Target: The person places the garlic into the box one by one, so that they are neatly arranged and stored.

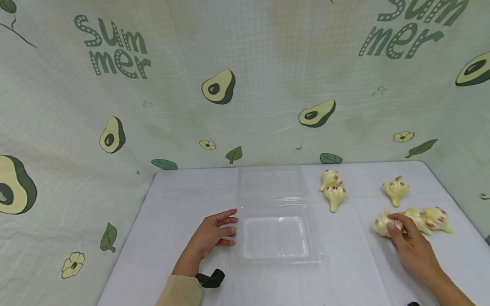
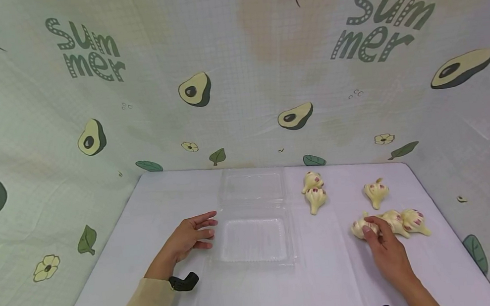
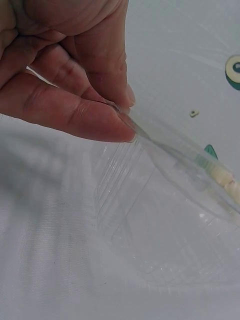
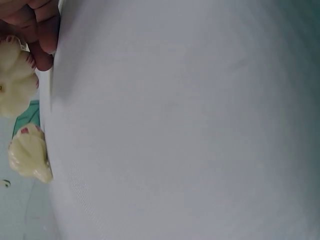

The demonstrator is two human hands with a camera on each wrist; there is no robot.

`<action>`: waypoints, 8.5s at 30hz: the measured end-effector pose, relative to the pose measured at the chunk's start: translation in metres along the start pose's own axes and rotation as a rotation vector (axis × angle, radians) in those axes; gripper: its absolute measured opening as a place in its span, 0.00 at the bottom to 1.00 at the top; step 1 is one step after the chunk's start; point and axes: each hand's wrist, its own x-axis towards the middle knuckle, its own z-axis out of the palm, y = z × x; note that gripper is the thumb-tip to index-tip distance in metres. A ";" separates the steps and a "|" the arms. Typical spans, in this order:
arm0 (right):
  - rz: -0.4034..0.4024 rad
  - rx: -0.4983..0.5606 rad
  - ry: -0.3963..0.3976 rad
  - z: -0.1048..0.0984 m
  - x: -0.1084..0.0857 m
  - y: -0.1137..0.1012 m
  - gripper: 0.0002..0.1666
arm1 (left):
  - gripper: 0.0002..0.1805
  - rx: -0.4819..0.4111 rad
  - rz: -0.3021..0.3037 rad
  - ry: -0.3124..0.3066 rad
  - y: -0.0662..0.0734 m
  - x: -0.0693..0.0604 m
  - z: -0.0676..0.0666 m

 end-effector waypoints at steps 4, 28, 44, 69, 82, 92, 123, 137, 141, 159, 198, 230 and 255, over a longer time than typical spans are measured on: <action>0.005 0.031 0.017 0.003 -0.001 0.001 0.26 | 0.33 0.002 0.001 -0.002 0.000 -0.001 0.000; -0.100 -0.047 -0.088 0.007 0.003 0.011 0.49 | 0.33 0.003 -0.003 0.001 -0.001 -0.001 0.002; -0.154 -0.108 -0.187 -0.009 0.000 0.008 0.32 | 0.33 0.007 0.002 -0.002 -0.001 -0.001 0.002; -0.115 -0.181 -0.250 -0.005 0.002 0.005 0.53 | 0.33 0.004 -0.003 -0.003 0.001 0.000 0.003; -0.032 -0.131 -0.378 -0.014 0.005 0.004 0.52 | 0.34 0.001 -0.006 0.002 0.001 -0.001 0.002; -0.159 -0.010 -0.263 -0.009 0.000 0.012 0.41 | 0.33 0.000 -0.001 -0.007 0.000 0.000 0.003; -0.231 -0.020 -0.097 -0.002 -0.004 0.018 0.37 | 0.33 -0.006 -0.001 -0.008 -0.003 0.001 0.002; -0.027 -0.061 -0.212 -0.007 0.002 0.013 0.51 | 0.33 -0.004 0.007 -0.015 -0.002 0.001 0.001; -0.010 -0.064 -0.154 -0.005 0.003 0.014 0.54 | 0.33 0.000 0.006 -0.011 -0.002 0.002 0.002; -0.049 -0.095 -0.062 -0.002 0.000 0.012 0.41 | 0.33 0.002 0.003 -0.013 -0.003 0.002 0.002; -0.165 0.236 0.084 0.025 0.036 -0.050 0.24 | 0.32 -0.037 0.008 0.014 -0.002 0.003 0.005; -0.171 0.362 -0.089 0.061 0.044 -0.148 0.22 | 0.32 -0.009 0.002 0.038 -0.002 0.002 0.008; -0.221 0.512 -0.241 0.114 0.029 -0.212 0.21 | 0.33 -0.022 -0.019 0.038 0.000 0.004 0.008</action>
